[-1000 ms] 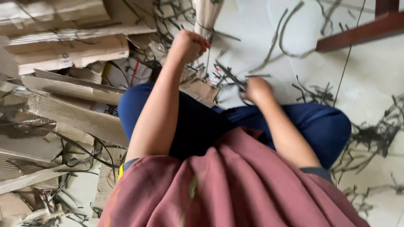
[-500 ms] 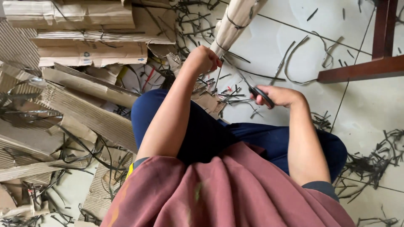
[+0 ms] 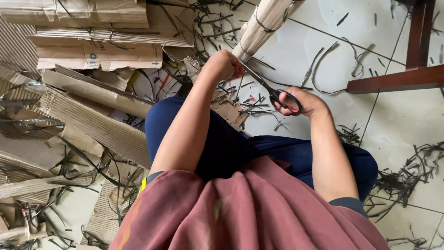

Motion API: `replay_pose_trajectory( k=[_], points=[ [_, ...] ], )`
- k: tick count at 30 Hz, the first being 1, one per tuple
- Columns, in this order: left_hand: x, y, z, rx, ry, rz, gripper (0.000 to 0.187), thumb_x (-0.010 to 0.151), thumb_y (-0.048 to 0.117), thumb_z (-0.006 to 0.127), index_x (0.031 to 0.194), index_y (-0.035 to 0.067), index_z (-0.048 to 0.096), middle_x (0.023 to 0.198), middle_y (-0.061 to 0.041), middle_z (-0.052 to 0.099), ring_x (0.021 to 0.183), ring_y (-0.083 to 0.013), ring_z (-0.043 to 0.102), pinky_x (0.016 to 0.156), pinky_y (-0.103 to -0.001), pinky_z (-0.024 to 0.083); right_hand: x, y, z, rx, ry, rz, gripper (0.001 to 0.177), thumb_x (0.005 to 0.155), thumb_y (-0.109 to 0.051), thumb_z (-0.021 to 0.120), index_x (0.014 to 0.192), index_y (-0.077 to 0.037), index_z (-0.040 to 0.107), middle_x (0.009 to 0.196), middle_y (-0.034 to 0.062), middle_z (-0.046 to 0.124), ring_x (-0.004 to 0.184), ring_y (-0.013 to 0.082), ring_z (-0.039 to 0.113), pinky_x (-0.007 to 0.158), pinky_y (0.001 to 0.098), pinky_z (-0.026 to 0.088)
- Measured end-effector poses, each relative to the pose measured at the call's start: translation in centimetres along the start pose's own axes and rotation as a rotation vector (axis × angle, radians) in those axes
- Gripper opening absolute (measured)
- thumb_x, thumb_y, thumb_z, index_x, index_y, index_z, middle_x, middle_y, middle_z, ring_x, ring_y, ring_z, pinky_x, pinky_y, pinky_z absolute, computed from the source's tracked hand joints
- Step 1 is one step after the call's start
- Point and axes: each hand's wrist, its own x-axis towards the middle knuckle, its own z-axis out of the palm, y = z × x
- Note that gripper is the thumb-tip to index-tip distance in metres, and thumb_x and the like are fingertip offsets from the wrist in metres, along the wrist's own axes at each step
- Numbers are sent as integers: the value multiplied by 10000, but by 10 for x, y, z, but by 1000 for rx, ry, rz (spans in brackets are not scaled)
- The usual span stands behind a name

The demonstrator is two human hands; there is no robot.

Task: Wrapping cardboard around furniture legs and securing it by tying plastic strips

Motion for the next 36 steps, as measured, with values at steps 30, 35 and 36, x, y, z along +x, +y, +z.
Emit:
replay_pose_trajectory(
  k=[30, 35, 36],
  points=[
    [-65, 11, 98, 345, -386, 202, 474, 833, 500, 798, 1258, 307, 720, 1158, -51, 761, 1153, -286, 707, 1001, -441, 569, 12, 136, 32, -887, 201, 75, 305, 804, -216, 829, 1038, -29, 775, 1003, 226, 775, 1093, 437, 700, 1004, 526, 557],
    [-50, -9, 157, 597, -324, 194, 630, 766, 591, 822, 1319, 338, 655, 1168, 14, 730, 1159, -261, 693, 1042, -545, 459, 32, 155, -51, -828, 839, -36, 104, 941, -304, 717, 955, -202, 724, 887, 41, 728, 932, 293, 726, 825, 439, 595],
    [-49, -9, 158, 585, -334, 173, 662, 770, 569, 835, 1366, 367, 630, 1206, 25, 724, 1193, -255, 679, 1088, -575, 402, 46, 168, -68, -914, 1015, -112, 90, 957, -352, 708, 947, -269, 675, 861, -35, 693, 882, 233, 726, 776, 394, 607]
  ],
)
